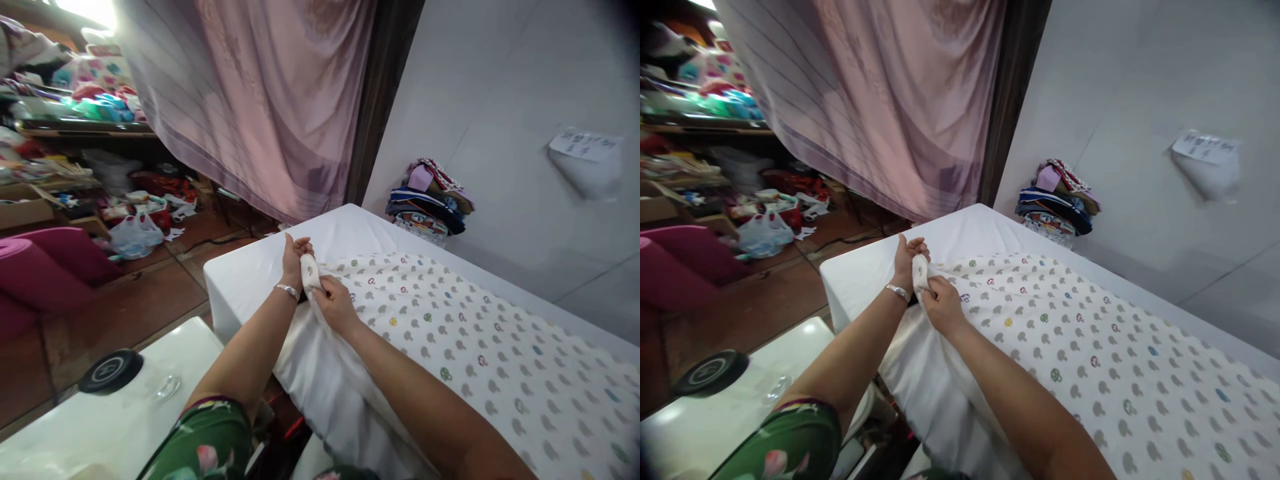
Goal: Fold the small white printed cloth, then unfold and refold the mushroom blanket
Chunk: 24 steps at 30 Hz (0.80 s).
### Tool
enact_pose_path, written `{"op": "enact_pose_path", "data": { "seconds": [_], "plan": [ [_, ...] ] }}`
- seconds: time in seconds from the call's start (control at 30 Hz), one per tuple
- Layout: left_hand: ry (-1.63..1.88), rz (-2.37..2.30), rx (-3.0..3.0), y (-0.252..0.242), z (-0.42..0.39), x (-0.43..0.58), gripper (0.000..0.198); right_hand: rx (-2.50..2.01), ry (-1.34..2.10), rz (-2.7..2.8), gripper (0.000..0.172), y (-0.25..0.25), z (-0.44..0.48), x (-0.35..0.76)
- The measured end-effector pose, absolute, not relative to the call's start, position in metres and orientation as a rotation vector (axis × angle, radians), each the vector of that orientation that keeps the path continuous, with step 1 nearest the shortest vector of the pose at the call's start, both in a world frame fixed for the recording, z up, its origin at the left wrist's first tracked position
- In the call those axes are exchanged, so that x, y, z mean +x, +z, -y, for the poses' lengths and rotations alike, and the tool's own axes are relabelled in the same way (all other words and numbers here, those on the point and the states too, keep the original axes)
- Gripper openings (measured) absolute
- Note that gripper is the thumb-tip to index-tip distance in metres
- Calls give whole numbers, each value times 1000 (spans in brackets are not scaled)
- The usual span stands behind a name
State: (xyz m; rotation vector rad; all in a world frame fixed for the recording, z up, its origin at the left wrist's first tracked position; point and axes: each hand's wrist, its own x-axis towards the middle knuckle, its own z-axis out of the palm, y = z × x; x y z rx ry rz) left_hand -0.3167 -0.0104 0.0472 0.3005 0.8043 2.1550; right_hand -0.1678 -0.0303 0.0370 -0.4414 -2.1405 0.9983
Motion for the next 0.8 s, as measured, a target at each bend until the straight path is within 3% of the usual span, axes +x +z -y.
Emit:
{"op": "enact_pose_path", "data": {
  "seconds": [0.27, 0.4, 0.53, 0.8],
  "plan": [
    [2288, -1720, 657, 32, 72, -287, 21, -390, 650, 2278, 17, 38, 29, -166],
    [2065, -1599, 554, 20, 107, -259, 27, -278, 485, 2412, 18, 31, 36, -167],
    [1957, -1440, 379, 16, 114, -252, 29, -255, 616, 2396, 17, 28, 40, -165],
    [2048, -1514, 478, 23, 112, -268, 26, -130, 691, 2225, 17, 37, 38, -151]
  ]
}}
